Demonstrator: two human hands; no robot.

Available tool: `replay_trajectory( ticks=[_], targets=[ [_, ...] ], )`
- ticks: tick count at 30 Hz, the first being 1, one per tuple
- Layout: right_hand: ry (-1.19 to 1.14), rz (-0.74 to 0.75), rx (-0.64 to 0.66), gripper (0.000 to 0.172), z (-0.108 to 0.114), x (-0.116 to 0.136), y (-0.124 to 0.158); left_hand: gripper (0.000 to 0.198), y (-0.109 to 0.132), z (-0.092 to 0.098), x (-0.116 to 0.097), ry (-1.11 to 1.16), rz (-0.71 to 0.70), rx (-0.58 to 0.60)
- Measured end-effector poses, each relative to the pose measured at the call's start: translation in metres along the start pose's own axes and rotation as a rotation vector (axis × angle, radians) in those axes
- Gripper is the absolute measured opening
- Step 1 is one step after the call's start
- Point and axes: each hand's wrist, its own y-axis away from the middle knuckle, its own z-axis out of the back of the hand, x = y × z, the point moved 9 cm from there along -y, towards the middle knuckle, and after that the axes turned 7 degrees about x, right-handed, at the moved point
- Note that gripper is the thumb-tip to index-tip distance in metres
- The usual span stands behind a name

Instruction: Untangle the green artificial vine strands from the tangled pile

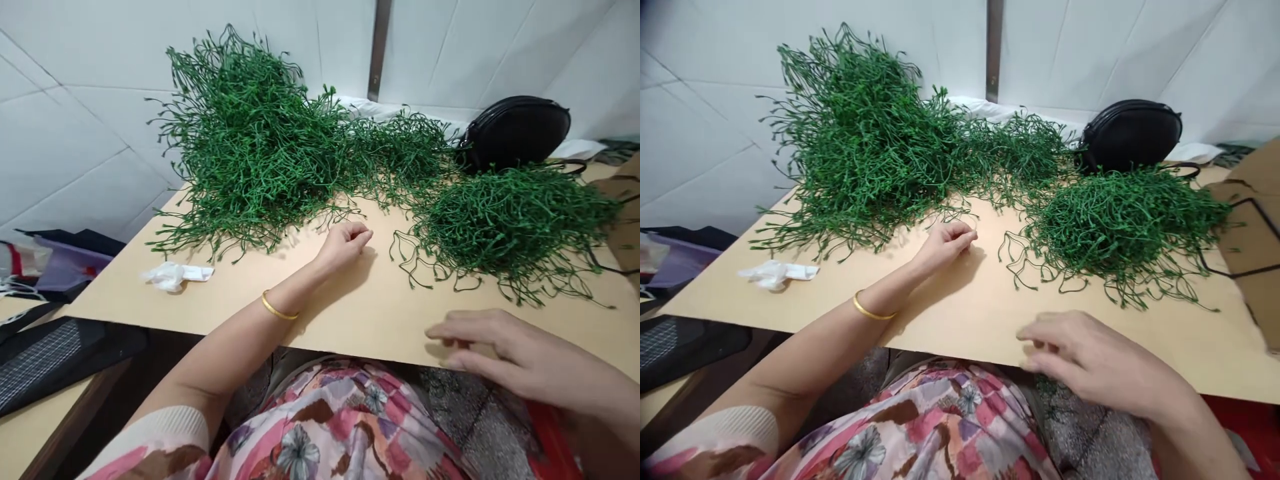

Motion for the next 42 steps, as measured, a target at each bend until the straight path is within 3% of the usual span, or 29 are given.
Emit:
replay_trajectory(
  ticks=[3,9,11,15,18,23,28,32,35,39,42],
  targets=[
    [0.034,0.121,0.073,0.027,0.002,0.017,-0.05,0.021,0.015,0.02,-0.011,-0.298,-0.07,0.003],
    [0.22,0.127,-0.033,0.03,0.006,0.018,-0.162,0.014,0.059,0.096,-0.006,-0.762,0.021,-0.304],
    [0.283,0.087,-0.095,0.029,0.007,0.014,-0.191,0.015,0.066,0.103,-0.001,-0.83,0.045,-0.326],
    [0.423,-0.009,-0.183,0.033,0.005,0.0,-0.218,0.02,0.063,0.094,-0.003,-0.933,-0.01,-0.303],
    [0.477,-0.005,-0.176,0.028,0.0,-0.004,-0.213,0.026,0.054,0.083,-0.012,-0.996,-0.064,-0.292],
    [0.547,0.076,-0.064,0.025,-0.013,0.002,-0.179,0.026,0.029,0.059,-0.035,-1.171,-0.217,-0.23],
    [0.379,0.138,0.039,0.024,-0.026,0.003,-0.144,0.024,-0.003,0.046,-0.021,-1.367,-0.109,-0.121],
    [0.172,0.083,-0.152,0.022,-0.005,-0.014,-0.132,0.024,0.0,0.052,-0.016,-1.27,-0.136,-0.205],
    [0.184,0.042,-0.331,0.021,0.014,-0.027,-0.127,0.022,0.015,0.055,-0.017,-1.15,-0.223,-0.275],
    [0.509,-0.01,-0.386,0.018,0.031,-0.028,-0.116,0.022,0.027,0.055,-0.017,-1.143,-0.27,-0.258],
    [0.81,-0.179,-0.444,0.018,0.049,-0.033,-0.1,0.025,0.022,0.057,-0.02,-1.22,-0.257,-0.286]
  ],
)
